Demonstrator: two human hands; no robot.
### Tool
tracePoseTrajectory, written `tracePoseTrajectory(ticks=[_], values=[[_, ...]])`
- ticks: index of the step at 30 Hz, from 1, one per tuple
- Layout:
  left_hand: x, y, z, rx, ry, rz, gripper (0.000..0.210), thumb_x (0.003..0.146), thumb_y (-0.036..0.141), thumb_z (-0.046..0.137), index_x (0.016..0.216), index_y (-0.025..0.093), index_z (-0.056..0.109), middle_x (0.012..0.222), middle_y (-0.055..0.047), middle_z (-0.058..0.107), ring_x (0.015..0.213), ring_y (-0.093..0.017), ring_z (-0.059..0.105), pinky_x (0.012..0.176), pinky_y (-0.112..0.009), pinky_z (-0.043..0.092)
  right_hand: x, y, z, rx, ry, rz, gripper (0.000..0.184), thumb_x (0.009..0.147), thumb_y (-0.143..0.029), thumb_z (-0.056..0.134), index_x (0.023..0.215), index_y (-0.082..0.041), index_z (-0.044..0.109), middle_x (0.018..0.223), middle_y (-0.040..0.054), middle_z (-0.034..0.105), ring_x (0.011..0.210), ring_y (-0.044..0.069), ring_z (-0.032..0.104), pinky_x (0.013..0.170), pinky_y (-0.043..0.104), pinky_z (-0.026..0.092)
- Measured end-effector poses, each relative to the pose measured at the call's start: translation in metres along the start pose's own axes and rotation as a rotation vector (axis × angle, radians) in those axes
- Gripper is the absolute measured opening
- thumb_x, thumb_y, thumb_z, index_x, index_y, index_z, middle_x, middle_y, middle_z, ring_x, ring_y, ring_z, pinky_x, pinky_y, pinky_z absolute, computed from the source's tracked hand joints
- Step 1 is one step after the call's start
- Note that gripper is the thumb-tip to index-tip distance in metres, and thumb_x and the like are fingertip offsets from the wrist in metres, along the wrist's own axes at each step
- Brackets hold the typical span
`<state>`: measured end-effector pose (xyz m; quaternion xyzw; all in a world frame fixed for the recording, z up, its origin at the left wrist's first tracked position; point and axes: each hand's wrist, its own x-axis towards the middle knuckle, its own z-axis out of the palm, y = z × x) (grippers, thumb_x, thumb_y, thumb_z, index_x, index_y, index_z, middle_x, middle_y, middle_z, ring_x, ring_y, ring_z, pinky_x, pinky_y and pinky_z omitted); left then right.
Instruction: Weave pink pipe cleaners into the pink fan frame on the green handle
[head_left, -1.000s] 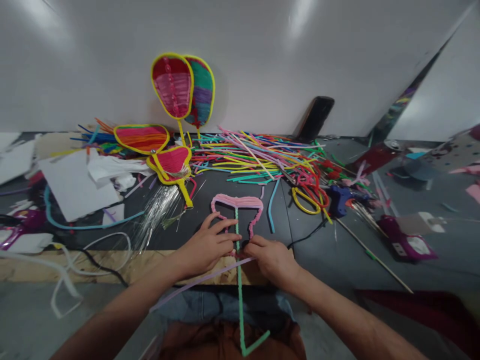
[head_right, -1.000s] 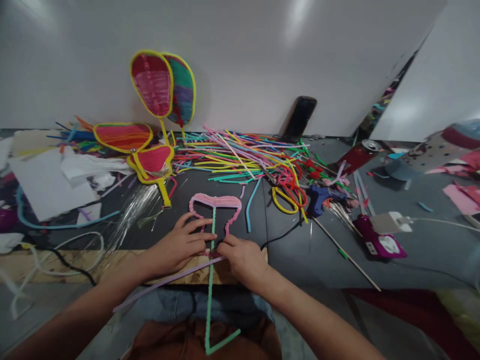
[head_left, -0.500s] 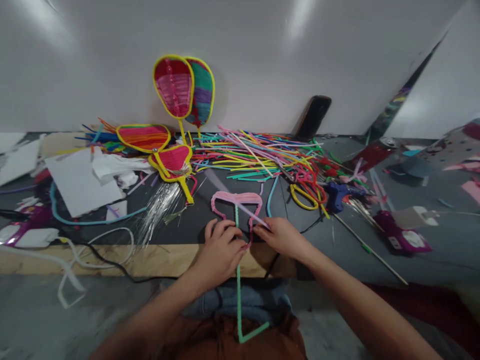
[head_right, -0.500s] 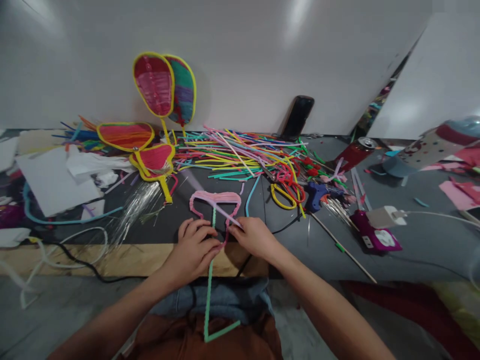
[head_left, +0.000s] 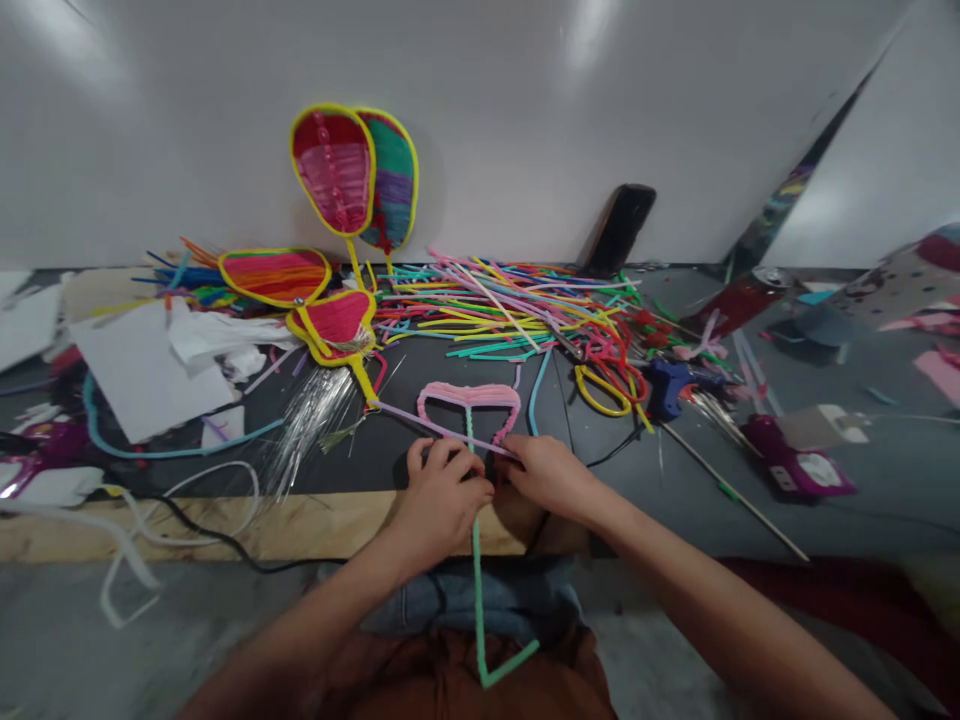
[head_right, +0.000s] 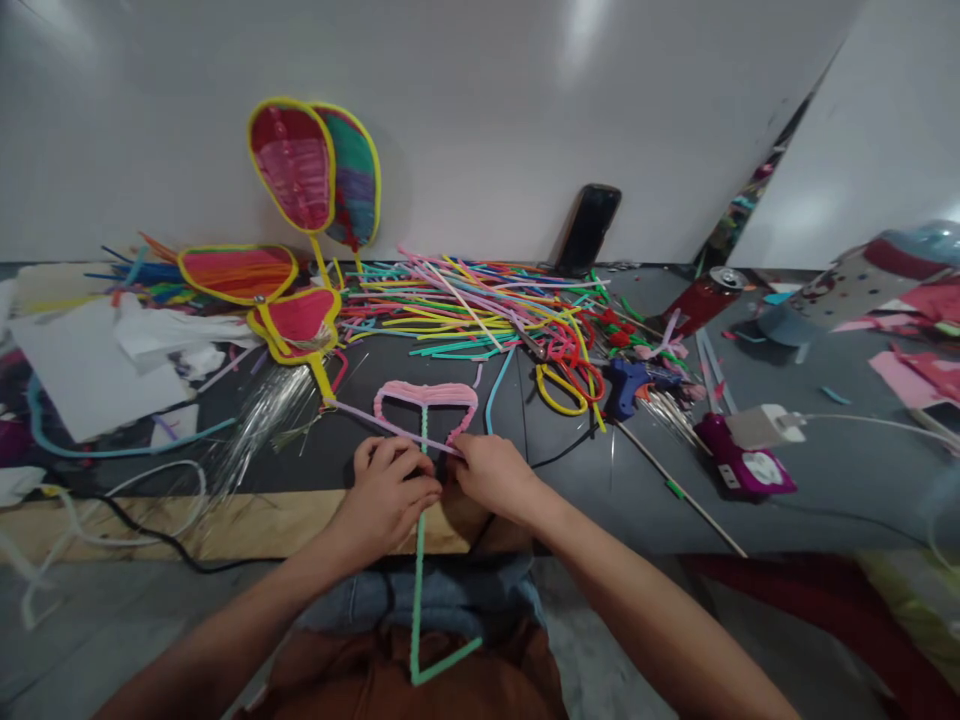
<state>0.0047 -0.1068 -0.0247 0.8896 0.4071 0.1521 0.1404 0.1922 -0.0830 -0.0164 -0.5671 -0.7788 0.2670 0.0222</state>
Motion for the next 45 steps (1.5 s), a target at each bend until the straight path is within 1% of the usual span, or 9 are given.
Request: tracePoseTrajectory(ticks=[5, 10, 15, 25, 31, 35, 39, 42, 45], values=[[-0.002, -0.025, -0.017, 0.014, -0.097, 0.099, 0.04, 0.074, 0.005, 0.051, 0.102, 0.03, 0.066, 0.104, -0.002, 0.064, 0.109, -0.024, 0.04, 0.092, -0.047, 0.022, -0.016, 0.003, 0.003, 0.226, 0.078, -0.064, 0.025, 0.09, -0.027, 0.042, 0.076, -0.018, 0.061, 0.067, -0.0001, 0.061, 0.06, 0.012, 0.053, 0.055, 0.021, 0.03], [0.003, -0.034, -0.025, 0.068, -0.13, 0.177, 0.026, 0.079, 0.016, 0.055, 0.095, 0.031, 0.068, 0.107, -0.001, 0.063, 0.111, -0.025, 0.039, 0.095, -0.048, 0.019, -0.029, -0.01, 0.024, 0.17, 0.048, -0.077, 0.015, 0.085, -0.025, 0.051, 0.087, -0.021, 0.065, 0.084, 0.0019, 0.065, 0.075, 0.014, 0.059, 0.062, 0.021, 0.034], [0.006, -0.032, -0.023, 0.106, -0.085, 0.189, 0.02, 0.079, 0.022, 0.059, 0.092, 0.033, 0.068, 0.104, 0.001, 0.064, 0.111, -0.026, 0.04, 0.097, -0.051, 0.016, -0.032, -0.014, 0.037, 0.078, 0.051, -0.047, 0.017, 0.087, -0.025, 0.049, 0.092, -0.023, 0.065, 0.09, 0.0022, 0.063, 0.078, 0.013, 0.06, 0.065, 0.022, 0.036], [0.003, -0.037, -0.014, 0.173, 0.044, 0.219, 0.012, 0.08, 0.032, 0.061, 0.089, 0.037, 0.067, 0.102, 0.002, 0.065, 0.113, -0.024, 0.041, 0.101, -0.056, 0.006, -0.033, -0.013, 0.036, 0.042, 0.025, -0.064, 0.018, 0.08, -0.015, 0.049, 0.089, -0.023, 0.062, 0.094, 0.0015, 0.06, 0.076, 0.014, 0.059, 0.063, 0.022, 0.037], [-0.035, -0.017, -0.005, 0.135, 0.189, 0.086, 0.021, 0.083, 0.029, 0.056, 0.103, 0.031, 0.063, 0.099, 0.0, 0.067, 0.106, -0.022, 0.046, 0.105, -0.049, 0.014, -0.035, -0.015, 0.038, 0.069, 0.027, -0.042, 0.022, 0.08, -0.015, 0.048, 0.093, -0.025, 0.064, 0.095, 0.0026, 0.062, 0.08, 0.015, 0.06, 0.064, 0.022, 0.039], [-0.059, 0.008, 0.012, 0.124, 0.135, 0.031, 0.031, 0.086, 0.03, 0.053, 0.117, 0.028, 0.057, 0.11, 0.0, 0.065, 0.109, -0.018, 0.049, 0.107, -0.041, 0.018, -0.035, -0.01, 0.036, 0.224, 0.064, -0.095, 0.026, 0.078, -0.011, 0.047, 0.093, -0.023, 0.064, 0.095, 0.0033, 0.064, 0.085, 0.015, 0.061, 0.072, 0.022, 0.042], [-0.057, 0.022, 0.02, 0.145, 0.1, 0.016, 0.045, 0.084, 0.046, 0.053, 0.122, 0.024, 0.054, 0.117, -0.005, 0.062, 0.112, -0.022, 0.048, 0.105, -0.042, 0.02, -0.034, 0.007, 0.024, 0.493, 0.179, -0.092, 0.026, 0.082, -0.014, 0.042, 0.099, -0.02, 0.062, 0.089, 0.003, 0.067, 0.082, 0.015, 0.061, 0.074, 0.024, 0.044], [-0.048, 0.026, 0.02, 0.158, 0.113, -0.01, 0.045, 0.084, 0.048, 0.052, 0.121, 0.023, 0.055, 0.111, -0.005, 0.064, 0.107, -0.023, 0.049, 0.103, -0.042, 0.022, -0.034, 0.02, 0.016, 0.524, 0.232, 0.065, 0.025, 0.086, -0.024, 0.04, 0.098, -0.018, 0.061, 0.081, 0.0032, 0.067, 0.071, 0.015, 0.061, 0.066, 0.025, 0.045], [-0.04, 0.029, 0.021, 0.176, 0.13, -0.047, 0.043, 0.084, 0.044, 0.053, 0.121, 0.023, 0.055, 0.105, -0.005, 0.065, 0.101, -0.023, 0.051, 0.101, -0.043, 0.024, -0.028, 0.025, 0.012, 0.483, 0.195, 0.087, 0.024, 0.086, -0.028, 0.042, 0.096, -0.018, 0.061, 0.08, 0.0031, 0.068, 0.072, 0.016, 0.063, 0.066, 0.024, 0.044]])
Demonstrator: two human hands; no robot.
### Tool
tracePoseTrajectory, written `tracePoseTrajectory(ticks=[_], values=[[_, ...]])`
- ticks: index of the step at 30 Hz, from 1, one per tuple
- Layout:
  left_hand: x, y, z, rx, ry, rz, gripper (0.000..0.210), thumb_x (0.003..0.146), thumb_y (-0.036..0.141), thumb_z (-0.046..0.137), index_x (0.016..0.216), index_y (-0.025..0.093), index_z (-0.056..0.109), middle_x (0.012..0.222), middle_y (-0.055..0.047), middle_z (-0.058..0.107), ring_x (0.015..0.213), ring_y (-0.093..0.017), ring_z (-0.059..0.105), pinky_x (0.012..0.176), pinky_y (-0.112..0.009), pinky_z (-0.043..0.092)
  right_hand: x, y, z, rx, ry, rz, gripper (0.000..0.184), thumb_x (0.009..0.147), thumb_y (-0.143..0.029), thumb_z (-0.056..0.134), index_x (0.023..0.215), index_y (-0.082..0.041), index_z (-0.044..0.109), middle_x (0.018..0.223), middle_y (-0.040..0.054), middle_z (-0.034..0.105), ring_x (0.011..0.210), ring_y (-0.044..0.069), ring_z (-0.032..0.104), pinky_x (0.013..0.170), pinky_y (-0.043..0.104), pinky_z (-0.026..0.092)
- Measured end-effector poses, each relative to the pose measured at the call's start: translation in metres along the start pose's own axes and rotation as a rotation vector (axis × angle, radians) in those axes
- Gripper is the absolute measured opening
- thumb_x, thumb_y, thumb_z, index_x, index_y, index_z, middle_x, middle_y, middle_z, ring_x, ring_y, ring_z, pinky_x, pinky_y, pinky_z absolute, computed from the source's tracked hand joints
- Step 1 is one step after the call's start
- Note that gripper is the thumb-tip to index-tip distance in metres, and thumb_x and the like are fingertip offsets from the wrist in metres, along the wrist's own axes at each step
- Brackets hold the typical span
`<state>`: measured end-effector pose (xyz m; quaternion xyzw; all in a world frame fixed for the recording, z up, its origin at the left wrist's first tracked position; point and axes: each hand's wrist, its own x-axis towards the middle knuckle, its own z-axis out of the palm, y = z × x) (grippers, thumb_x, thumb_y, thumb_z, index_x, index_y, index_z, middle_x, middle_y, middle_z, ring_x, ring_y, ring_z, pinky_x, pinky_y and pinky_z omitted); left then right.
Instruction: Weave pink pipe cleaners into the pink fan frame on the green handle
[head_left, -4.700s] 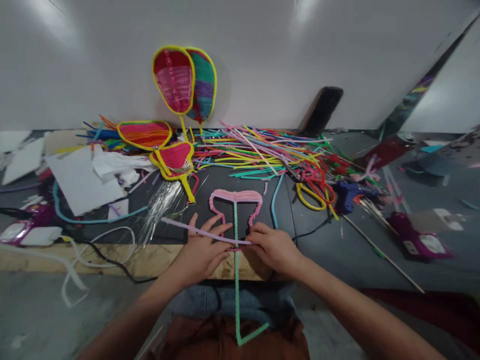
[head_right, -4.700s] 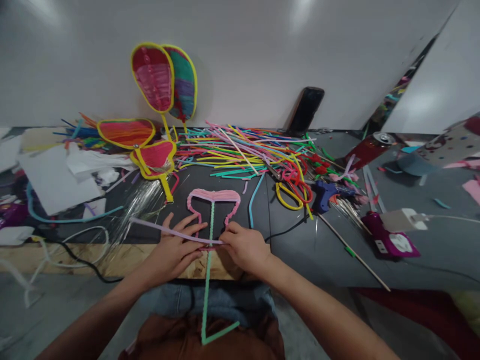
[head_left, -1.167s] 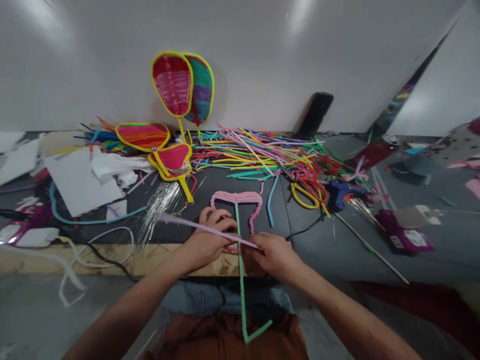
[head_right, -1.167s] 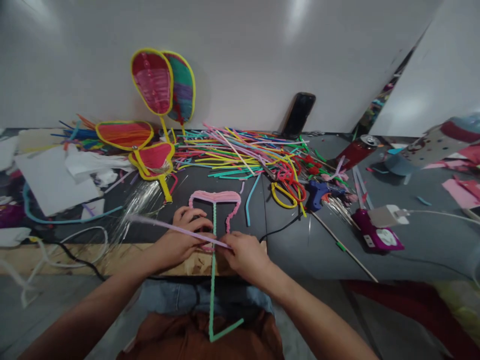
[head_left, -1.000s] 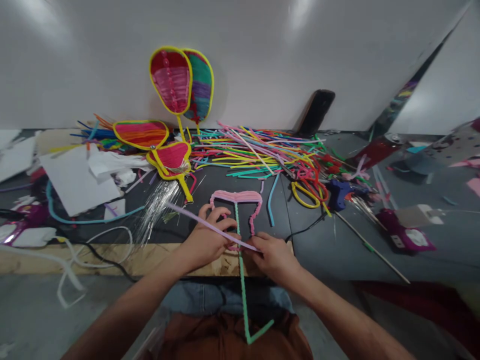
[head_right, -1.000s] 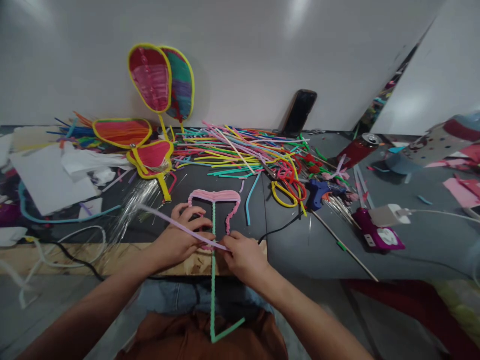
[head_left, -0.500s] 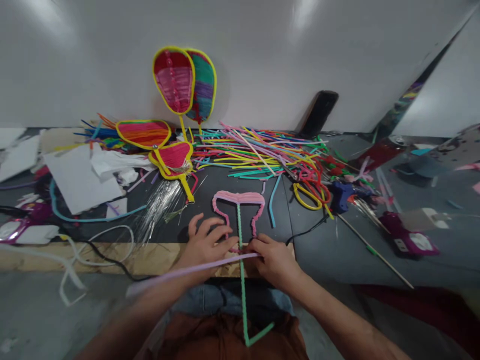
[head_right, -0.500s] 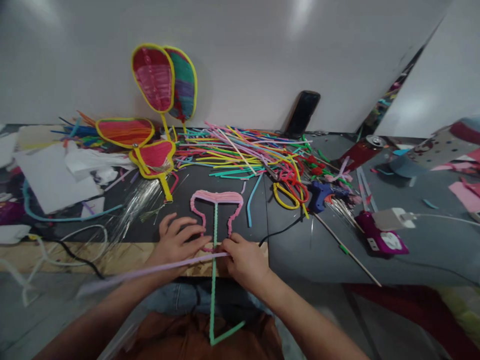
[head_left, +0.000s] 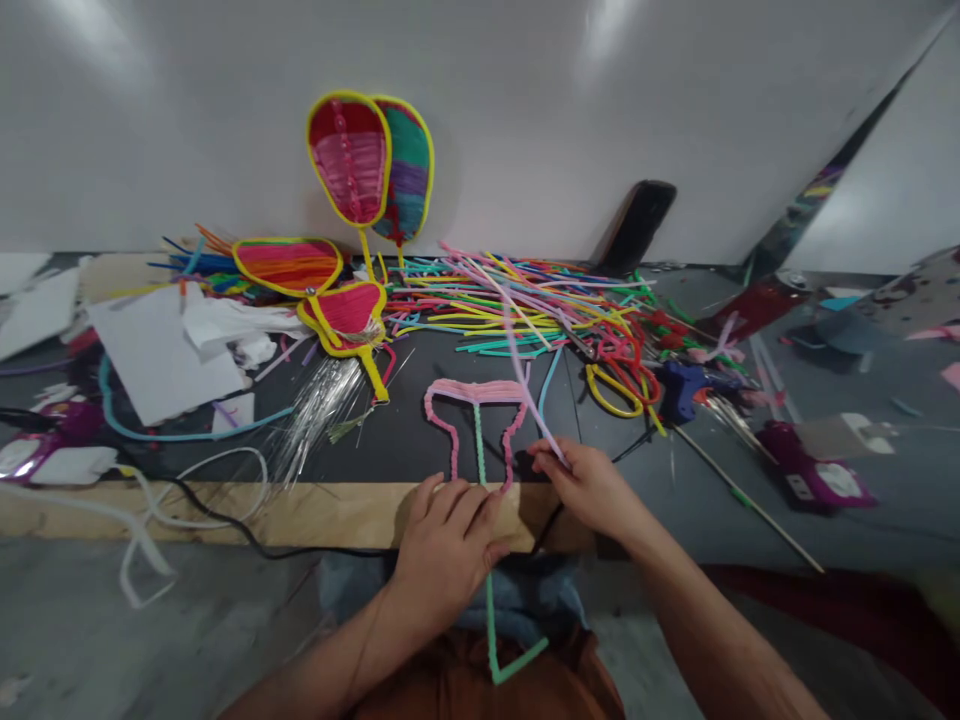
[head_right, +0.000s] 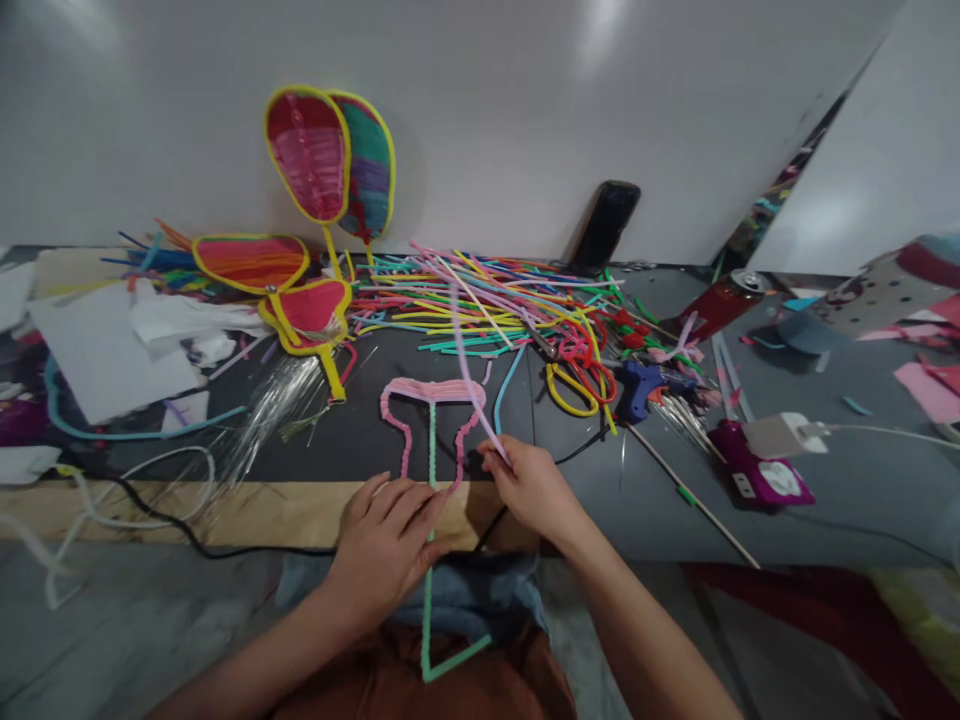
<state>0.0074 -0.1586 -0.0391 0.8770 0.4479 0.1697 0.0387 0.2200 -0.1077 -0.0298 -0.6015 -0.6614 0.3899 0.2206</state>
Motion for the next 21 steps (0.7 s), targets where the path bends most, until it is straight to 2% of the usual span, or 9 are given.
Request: tracePoseTrajectory(ticks=[5, 9, 12, 17, 21], values=[[0.004, 0.005, 0.001, 0.022, -0.013, -0.047, 0.039, 0.082, 0.037, 0.058, 0.119, 0.025, 0.055, 0.106, -0.004, 0.065, 0.1, -0.023, 0.052, 0.098, -0.047, 0.023, 0.021, -0.013, 0.001, -0.271, -0.082, -0.068, 0.029, 0.089, -0.032, 0.041, 0.076, -0.019, 0.063, 0.066, 0.0018, 0.065, 0.058, 0.013, 0.057, 0.054, 0.022, 0.033], [0.004, 0.006, 0.001, 0.05, -0.027, -0.067, 0.034, 0.08, 0.034, 0.06, 0.112, 0.025, 0.059, 0.106, -0.003, 0.065, 0.1, -0.022, 0.053, 0.097, -0.047, 0.024, 0.036, -0.028, 0.004, -0.518, -0.087, -0.024, 0.028, 0.088, -0.037, 0.045, 0.08, -0.018, 0.065, 0.074, 0.0071, 0.069, 0.066, 0.016, 0.062, 0.055, 0.024, 0.03], [0.003, 0.007, 0.004, 0.061, -0.018, -0.073, 0.035, 0.079, 0.034, 0.061, 0.113, 0.025, 0.058, 0.107, -0.003, 0.065, 0.101, -0.022, 0.053, 0.098, -0.047, 0.023, 0.041, -0.034, 0.008, -0.646, -0.103, 0.024, 0.023, 0.085, -0.034, 0.048, 0.084, -0.018, 0.065, 0.08, 0.0094, 0.071, 0.073, 0.019, 0.065, 0.057, 0.025, 0.031], [0.002, 0.008, 0.006, 0.065, 0.014, -0.084, 0.035, 0.081, 0.035, 0.058, 0.115, 0.027, 0.057, 0.106, -0.001, 0.066, 0.102, -0.023, 0.053, 0.102, -0.051, 0.017, 0.039, -0.033, 0.012, -0.671, -0.096, 0.008, 0.021, 0.086, -0.031, 0.046, 0.086, -0.019, 0.064, 0.081, 0.0085, 0.072, 0.076, 0.02, 0.067, 0.057, 0.025, 0.031], [0.005, 0.005, 0.004, 0.051, -0.013, -0.07, 0.031, 0.083, 0.036, 0.055, 0.113, 0.03, 0.057, 0.105, 0.0, 0.066, 0.104, -0.026, 0.054, 0.102, -0.055, 0.016, 0.038, -0.03, 0.012, -0.648, -0.106, -0.007, 0.021, 0.088, -0.033, 0.046, 0.085, -0.019, 0.062, 0.081, 0.0074, 0.072, 0.076, 0.019, 0.067, 0.057, 0.025, 0.031]])
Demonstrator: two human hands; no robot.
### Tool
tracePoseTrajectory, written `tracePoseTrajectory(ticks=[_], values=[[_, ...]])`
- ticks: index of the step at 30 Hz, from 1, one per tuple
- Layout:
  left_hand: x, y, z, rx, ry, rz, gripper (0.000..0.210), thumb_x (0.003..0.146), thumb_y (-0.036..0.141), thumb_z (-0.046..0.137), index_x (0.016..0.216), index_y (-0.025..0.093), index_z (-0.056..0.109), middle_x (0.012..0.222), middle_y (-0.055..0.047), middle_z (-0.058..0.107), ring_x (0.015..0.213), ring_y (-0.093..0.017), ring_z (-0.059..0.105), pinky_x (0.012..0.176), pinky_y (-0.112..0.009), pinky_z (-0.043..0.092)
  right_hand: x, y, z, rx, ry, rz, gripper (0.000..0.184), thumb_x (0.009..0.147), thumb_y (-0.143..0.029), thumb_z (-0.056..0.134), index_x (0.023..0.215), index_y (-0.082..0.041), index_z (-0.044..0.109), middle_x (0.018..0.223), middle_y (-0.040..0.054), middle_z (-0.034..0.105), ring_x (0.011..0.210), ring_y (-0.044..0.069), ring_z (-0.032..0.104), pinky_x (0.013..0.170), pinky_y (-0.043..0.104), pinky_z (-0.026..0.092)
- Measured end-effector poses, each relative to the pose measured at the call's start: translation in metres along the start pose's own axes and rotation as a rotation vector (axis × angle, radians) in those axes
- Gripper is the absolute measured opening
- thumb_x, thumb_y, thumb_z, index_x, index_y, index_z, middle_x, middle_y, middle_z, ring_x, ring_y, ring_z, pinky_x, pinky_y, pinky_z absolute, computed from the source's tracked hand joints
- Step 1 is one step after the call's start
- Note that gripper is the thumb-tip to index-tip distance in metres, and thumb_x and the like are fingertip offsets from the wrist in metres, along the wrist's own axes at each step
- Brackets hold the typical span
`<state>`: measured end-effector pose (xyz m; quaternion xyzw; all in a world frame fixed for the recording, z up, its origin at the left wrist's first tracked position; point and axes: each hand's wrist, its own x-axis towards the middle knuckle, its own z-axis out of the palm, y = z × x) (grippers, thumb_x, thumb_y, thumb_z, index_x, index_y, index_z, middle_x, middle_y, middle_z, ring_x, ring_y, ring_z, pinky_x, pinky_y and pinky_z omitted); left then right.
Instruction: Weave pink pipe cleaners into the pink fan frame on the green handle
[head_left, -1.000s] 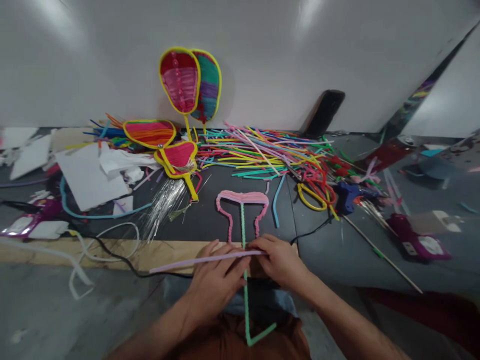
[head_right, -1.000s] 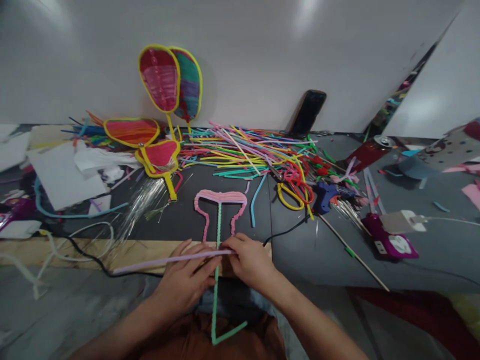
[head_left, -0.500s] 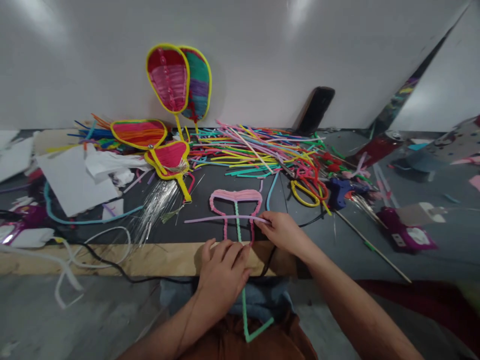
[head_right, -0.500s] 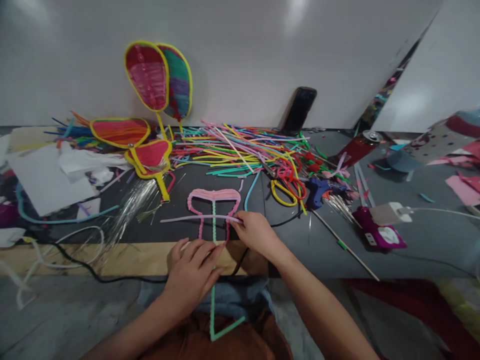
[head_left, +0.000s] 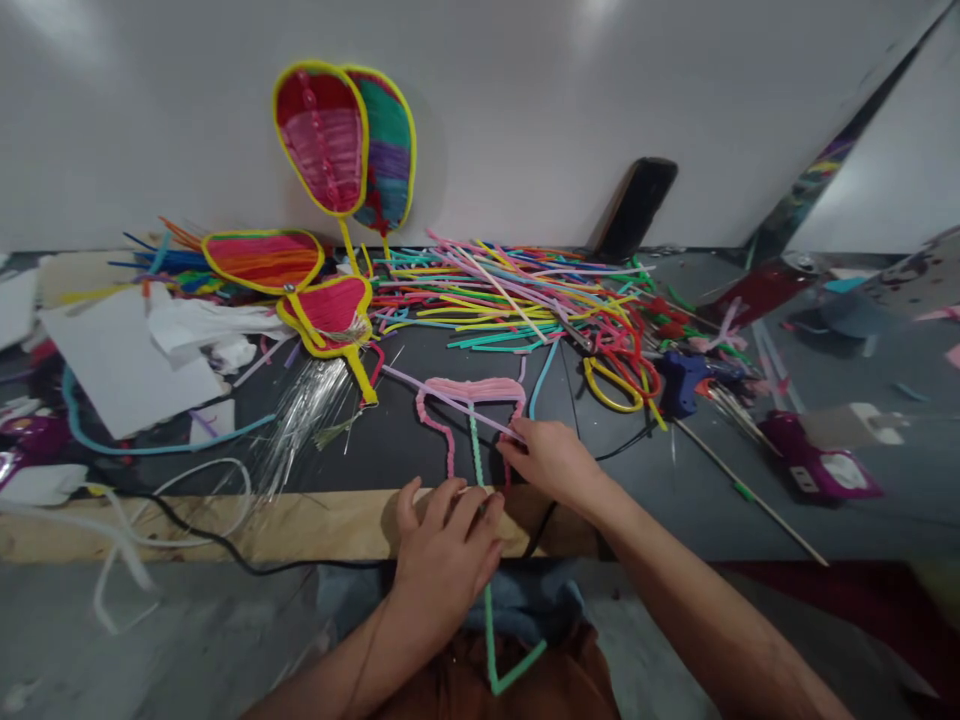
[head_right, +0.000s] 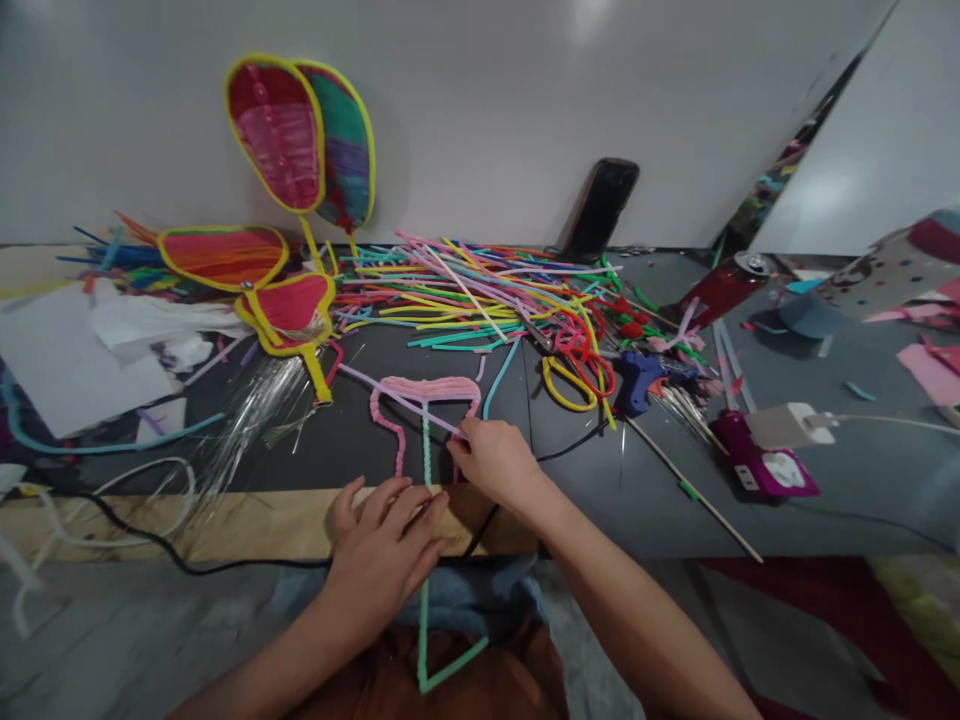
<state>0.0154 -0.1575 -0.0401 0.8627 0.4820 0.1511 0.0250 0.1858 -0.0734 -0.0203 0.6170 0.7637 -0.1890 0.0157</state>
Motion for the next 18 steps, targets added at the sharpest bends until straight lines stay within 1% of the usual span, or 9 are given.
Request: tracePoseTrajectory(ticks=[4, 8, 11, 14, 18], values=[[0.003, -0.006, -0.002, -0.018, -0.029, 0.027, 0.027, 0.085, 0.04, 0.052, 0.11, 0.032, 0.058, 0.106, 0.0, 0.067, 0.102, -0.028, 0.055, 0.101, -0.057, 0.015, 0.001, 0.0, 0.0, -0.001, -0.003, -0.011, 0.021, 0.088, -0.033, 0.046, 0.086, -0.019, 0.062, 0.083, 0.0078, 0.072, 0.078, 0.02, 0.067, 0.057, 0.025, 0.031], [0.005, -0.01, -0.002, -0.003, -0.046, 0.072, 0.029, 0.085, 0.042, 0.052, 0.111, 0.033, 0.057, 0.106, 0.0, 0.067, 0.1, -0.028, 0.056, 0.102, -0.059, 0.012, -0.001, -0.001, -0.002, 0.013, 0.003, -0.001, 0.022, 0.09, -0.032, 0.045, 0.087, -0.019, 0.062, 0.086, 0.0075, 0.071, 0.079, 0.019, 0.067, 0.058, 0.025, 0.032], [0.007, -0.014, -0.004, 0.022, -0.045, 0.103, 0.03, 0.084, 0.047, 0.051, 0.109, 0.033, 0.058, 0.111, 0.001, 0.066, 0.108, -0.03, 0.052, 0.103, -0.061, 0.006, -0.008, -0.002, -0.004, 0.032, -0.013, -0.001, 0.025, 0.091, -0.035, 0.043, 0.088, -0.019, 0.062, 0.087, 0.0075, 0.071, 0.079, 0.019, 0.066, 0.059, 0.025, 0.033], [0.01, -0.017, -0.007, 0.028, -0.067, 0.136, 0.032, 0.082, 0.053, 0.05, 0.105, 0.033, 0.06, 0.12, 0.001, 0.062, 0.119, -0.033, 0.044, 0.104, -0.063, -0.002, -0.019, -0.006, -0.004, -0.001, -0.045, 0.025, 0.029, 0.09, -0.039, 0.042, 0.089, -0.019, 0.062, 0.085, 0.0088, 0.071, 0.077, 0.021, 0.067, 0.06, 0.026, 0.035], [0.011, -0.021, -0.01, 0.011, -0.083, 0.163, 0.034, 0.08, 0.057, 0.051, 0.101, 0.033, 0.062, 0.119, 0.0, 0.063, 0.123, -0.032, 0.04, 0.105, -0.061, -0.01, -0.031, -0.012, 0.0, -0.046, -0.076, 0.049, 0.024, 0.087, -0.035, 0.045, 0.092, -0.017, 0.061, 0.088, 0.0101, 0.071, 0.077, 0.023, 0.067, 0.06, 0.027, 0.037]])
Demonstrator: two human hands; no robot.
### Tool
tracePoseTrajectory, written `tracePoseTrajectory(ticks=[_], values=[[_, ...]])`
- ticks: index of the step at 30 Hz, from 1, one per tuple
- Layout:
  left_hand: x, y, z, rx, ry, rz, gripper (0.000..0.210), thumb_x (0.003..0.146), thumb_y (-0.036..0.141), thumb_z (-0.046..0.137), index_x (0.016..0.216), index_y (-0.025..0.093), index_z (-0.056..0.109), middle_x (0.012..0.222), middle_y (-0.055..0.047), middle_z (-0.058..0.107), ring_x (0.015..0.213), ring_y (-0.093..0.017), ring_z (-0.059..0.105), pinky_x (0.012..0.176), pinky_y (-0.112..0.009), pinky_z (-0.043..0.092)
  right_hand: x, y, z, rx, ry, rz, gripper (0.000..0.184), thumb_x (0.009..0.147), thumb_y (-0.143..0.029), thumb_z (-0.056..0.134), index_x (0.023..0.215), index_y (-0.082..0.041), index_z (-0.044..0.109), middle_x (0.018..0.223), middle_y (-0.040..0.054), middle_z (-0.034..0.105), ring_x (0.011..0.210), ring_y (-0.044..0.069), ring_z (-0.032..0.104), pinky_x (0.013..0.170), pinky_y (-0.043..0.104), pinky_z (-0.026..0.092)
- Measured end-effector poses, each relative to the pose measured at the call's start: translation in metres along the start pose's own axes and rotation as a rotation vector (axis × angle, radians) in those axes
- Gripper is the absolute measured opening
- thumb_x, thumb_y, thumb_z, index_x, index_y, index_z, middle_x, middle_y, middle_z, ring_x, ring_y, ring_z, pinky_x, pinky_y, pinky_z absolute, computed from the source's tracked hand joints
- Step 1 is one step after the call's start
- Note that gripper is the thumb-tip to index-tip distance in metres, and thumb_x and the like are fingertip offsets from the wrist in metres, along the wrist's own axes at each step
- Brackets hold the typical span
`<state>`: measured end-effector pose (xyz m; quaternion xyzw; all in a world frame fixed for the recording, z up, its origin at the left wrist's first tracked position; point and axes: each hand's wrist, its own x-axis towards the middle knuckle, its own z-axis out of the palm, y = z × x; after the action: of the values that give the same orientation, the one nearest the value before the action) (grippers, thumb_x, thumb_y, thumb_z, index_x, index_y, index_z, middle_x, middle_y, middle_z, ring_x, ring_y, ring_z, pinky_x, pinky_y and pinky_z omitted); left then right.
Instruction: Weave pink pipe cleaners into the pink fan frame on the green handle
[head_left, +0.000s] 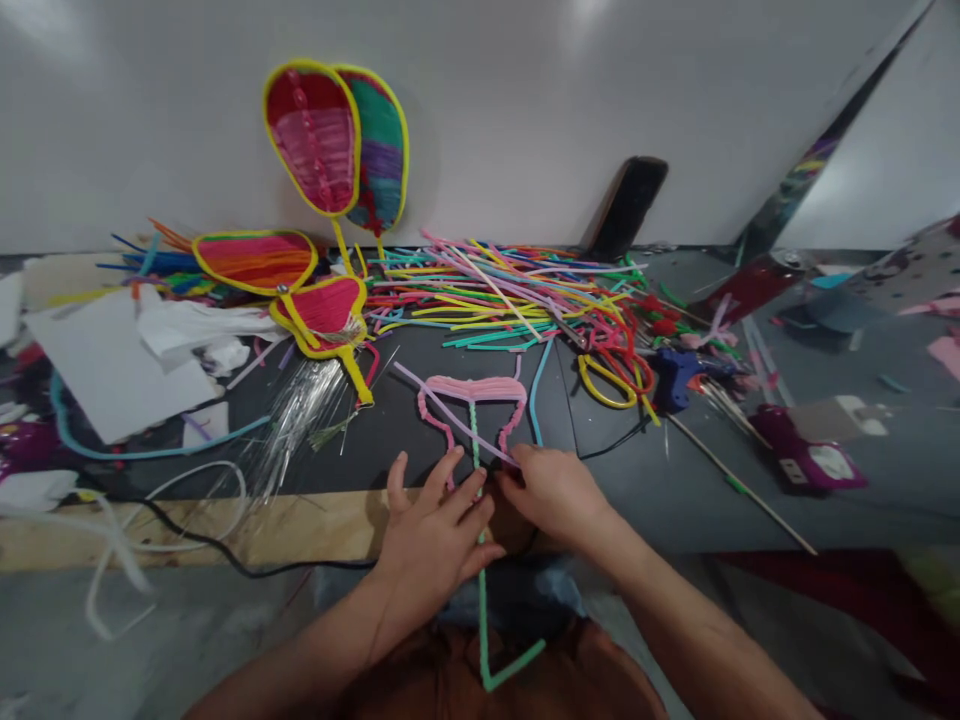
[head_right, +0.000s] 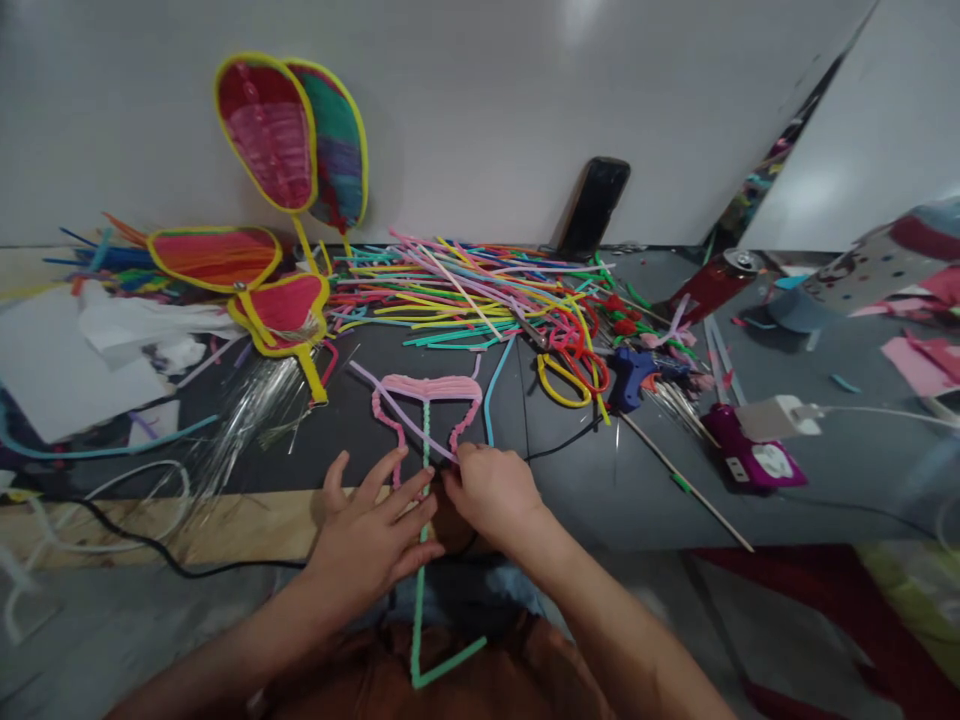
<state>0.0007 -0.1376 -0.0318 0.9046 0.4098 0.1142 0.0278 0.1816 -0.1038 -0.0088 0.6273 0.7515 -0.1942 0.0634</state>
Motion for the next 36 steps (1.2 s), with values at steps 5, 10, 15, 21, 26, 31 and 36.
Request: tracePoseTrajectory(ticks=[5, 10, 15, 21, 26, 31, 36], values=[[0.0, -0.001, 0.002, -0.015, 0.001, -0.015, 0.04, 0.08, 0.06, 0.048, 0.107, 0.033, 0.06, 0.12, 0.001, 0.063, 0.125, -0.029, 0.039, 0.105, -0.06, -0.014, -0.004, -0.003, 0.003, 0.028, -0.008, 0.009, 0.018, 0.084, -0.028, 0.047, 0.094, -0.018, 0.059, 0.091, 0.0085, 0.069, 0.074, 0.022, 0.067, 0.058, 0.027, 0.036], [0.001, -0.001, -0.005, -0.051, -0.042, -0.036, 0.042, 0.081, 0.058, 0.049, 0.113, 0.033, 0.058, 0.122, -0.001, 0.062, 0.124, -0.03, 0.041, 0.104, -0.061, -0.011, -0.005, 0.004, 0.009, 0.112, 0.023, -0.008, 0.016, 0.084, -0.027, 0.049, 0.093, -0.017, 0.057, 0.088, 0.0068, 0.067, 0.072, 0.019, 0.064, 0.057, 0.026, 0.034], [0.015, -0.021, -0.017, -0.103, -0.105, 0.057, 0.029, 0.085, 0.022, 0.051, 0.111, 0.032, 0.059, 0.114, 0.002, 0.066, 0.125, -0.027, 0.04, 0.103, -0.061, -0.001, -0.009, 0.015, 0.013, 0.27, 0.049, -0.188, 0.013, 0.088, -0.021, 0.046, 0.091, -0.019, 0.059, 0.087, 0.0029, 0.064, 0.081, 0.014, 0.06, 0.067, 0.023, 0.037], [0.031, -0.043, -0.016, -0.127, -0.146, 0.216, 0.025, 0.079, 0.016, 0.058, 0.095, 0.034, 0.065, 0.099, 0.004, 0.069, 0.119, -0.026, 0.044, 0.104, -0.059, 0.002, -0.015, 0.012, 0.019, 0.233, 0.015, -0.188, 0.014, 0.088, -0.026, 0.05, 0.092, -0.022, 0.063, 0.096, 0.0037, 0.061, 0.083, 0.014, 0.059, 0.069, 0.022, 0.04], [0.028, -0.039, -0.016, -0.088, -0.124, 0.203, 0.024, 0.078, 0.019, 0.059, 0.096, 0.034, 0.064, 0.1, 0.003, 0.068, 0.121, -0.027, 0.042, 0.104, -0.06, -0.003, -0.018, 0.014, 0.024, 0.222, 0.017, -0.209, 0.018, 0.088, -0.022, 0.047, 0.094, -0.026, 0.063, 0.101, 0.0022, 0.06, 0.087, 0.013, 0.058, 0.069, 0.02, 0.041], [0.025, -0.034, -0.019, -0.062, -0.121, 0.187, 0.028, 0.078, 0.013, 0.058, 0.099, 0.033, 0.061, 0.102, 0.004, 0.069, 0.119, -0.029, 0.044, 0.101, -0.064, 0.001, -0.02, 0.01, 0.019, 0.172, -0.01, -0.188, 0.027, 0.086, -0.013, 0.042, 0.096, -0.029, 0.062, 0.102, -0.0003, 0.06, 0.087, 0.012, 0.058, 0.065, 0.019, 0.039], [0.022, -0.035, -0.014, -0.053, -0.084, 0.174, 0.027, 0.079, 0.017, 0.059, 0.099, 0.035, 0.061, 0.101, 0.003, 0.07, 0.12, -0.028, 0.043, 0.101, -0.063, 0.002, -0.021, 0.004, 0.017, 0.092, 0.0, -0.191, 0.027, 0.088, -0.015, 0.037, 0.094, -0.028, 0.06, 0.101, -0.0012, 0.061, 0.082, 0.013, 0.06, 0.058, 0.021, 0.036]])
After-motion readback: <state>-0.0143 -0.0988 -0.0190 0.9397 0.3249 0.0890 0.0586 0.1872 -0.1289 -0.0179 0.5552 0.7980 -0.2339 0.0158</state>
